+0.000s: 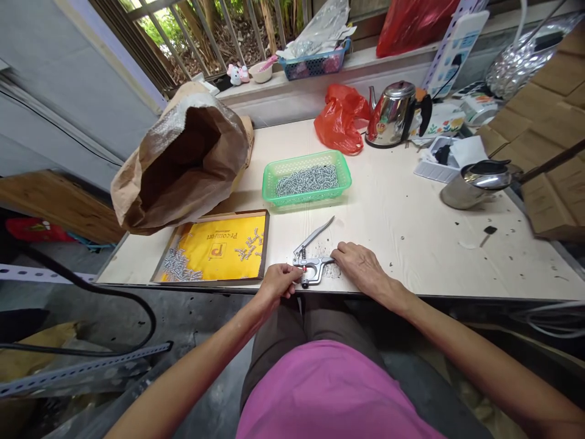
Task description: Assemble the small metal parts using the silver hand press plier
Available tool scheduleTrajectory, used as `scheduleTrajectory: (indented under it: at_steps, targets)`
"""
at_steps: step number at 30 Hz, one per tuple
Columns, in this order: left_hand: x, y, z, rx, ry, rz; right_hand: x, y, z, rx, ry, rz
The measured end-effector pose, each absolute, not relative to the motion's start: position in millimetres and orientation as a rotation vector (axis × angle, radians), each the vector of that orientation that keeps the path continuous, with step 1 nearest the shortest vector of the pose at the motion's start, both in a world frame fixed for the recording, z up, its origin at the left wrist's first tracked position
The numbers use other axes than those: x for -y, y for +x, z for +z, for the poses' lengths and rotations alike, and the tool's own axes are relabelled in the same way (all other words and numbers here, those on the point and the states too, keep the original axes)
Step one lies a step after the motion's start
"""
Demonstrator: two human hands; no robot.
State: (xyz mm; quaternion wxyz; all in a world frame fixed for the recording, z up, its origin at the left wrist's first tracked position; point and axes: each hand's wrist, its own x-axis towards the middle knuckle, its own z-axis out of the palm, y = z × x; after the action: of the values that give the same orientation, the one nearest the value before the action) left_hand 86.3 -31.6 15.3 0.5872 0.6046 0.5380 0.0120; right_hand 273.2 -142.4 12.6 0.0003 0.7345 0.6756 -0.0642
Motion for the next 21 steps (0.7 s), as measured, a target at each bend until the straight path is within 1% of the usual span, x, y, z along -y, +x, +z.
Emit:
scheduleTrajectory:
  at_steps: [5, 12, 21]
  targets:
    - [36, 86, 12, -1.224, 1.294, 0.094, 144, 272, 7, -2.144, 2.332, -0.155]
    - [32, 86, 12, -1.224, 1.334, 0.006, 143, 273, 1, -2.157, 2.336, -0.128]
    - [31, 88, 14, -1.188, 1.166, -0.059, 144, 272, 1, -2.161, 2.333, -0.114]
